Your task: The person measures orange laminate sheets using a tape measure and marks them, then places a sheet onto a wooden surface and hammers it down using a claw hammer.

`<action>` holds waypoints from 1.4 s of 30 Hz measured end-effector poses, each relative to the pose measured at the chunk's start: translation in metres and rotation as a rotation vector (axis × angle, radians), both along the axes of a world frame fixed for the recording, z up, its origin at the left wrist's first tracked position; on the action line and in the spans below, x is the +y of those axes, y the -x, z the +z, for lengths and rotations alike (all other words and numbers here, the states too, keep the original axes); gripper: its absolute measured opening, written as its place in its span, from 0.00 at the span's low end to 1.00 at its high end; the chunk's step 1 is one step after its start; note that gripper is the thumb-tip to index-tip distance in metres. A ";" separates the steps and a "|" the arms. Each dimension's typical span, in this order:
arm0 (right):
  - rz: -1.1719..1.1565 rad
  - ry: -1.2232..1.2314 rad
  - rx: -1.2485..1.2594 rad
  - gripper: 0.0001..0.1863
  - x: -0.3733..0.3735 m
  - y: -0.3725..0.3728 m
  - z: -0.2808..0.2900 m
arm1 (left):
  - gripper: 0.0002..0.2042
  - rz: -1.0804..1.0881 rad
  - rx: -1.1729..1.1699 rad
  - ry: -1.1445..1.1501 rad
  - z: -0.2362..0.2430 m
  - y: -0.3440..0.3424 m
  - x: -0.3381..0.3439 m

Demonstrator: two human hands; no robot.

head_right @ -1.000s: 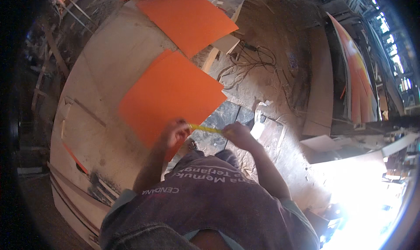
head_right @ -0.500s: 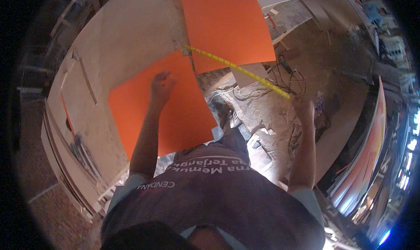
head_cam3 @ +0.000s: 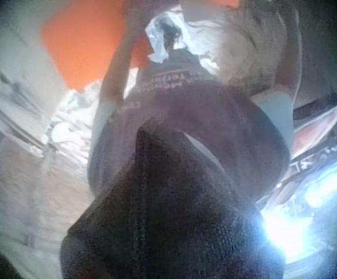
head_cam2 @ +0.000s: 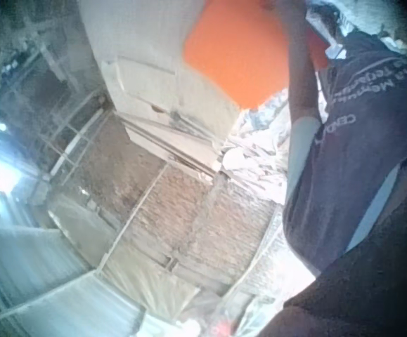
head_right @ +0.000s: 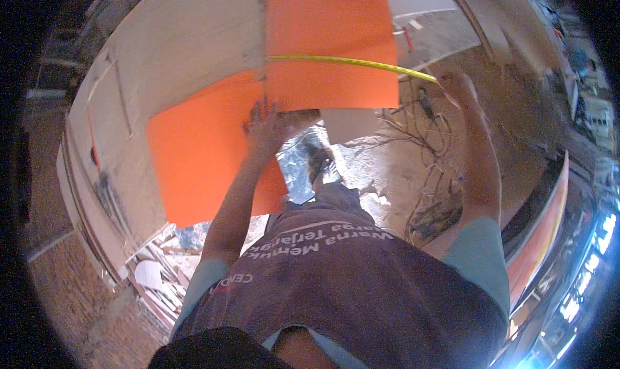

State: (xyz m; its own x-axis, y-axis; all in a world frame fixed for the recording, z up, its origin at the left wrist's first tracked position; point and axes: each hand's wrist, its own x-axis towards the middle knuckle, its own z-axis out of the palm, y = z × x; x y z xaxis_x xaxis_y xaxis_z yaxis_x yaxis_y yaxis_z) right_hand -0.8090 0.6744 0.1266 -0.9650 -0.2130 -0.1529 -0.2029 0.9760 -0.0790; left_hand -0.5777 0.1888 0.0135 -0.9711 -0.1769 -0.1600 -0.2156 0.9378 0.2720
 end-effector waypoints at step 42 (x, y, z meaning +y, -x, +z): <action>0.057 0.202 -0.212 0.17 -0.030 0.059 -0.016 | 0.12 0.974 0.295 -1.898 -0.030 0.049 0.034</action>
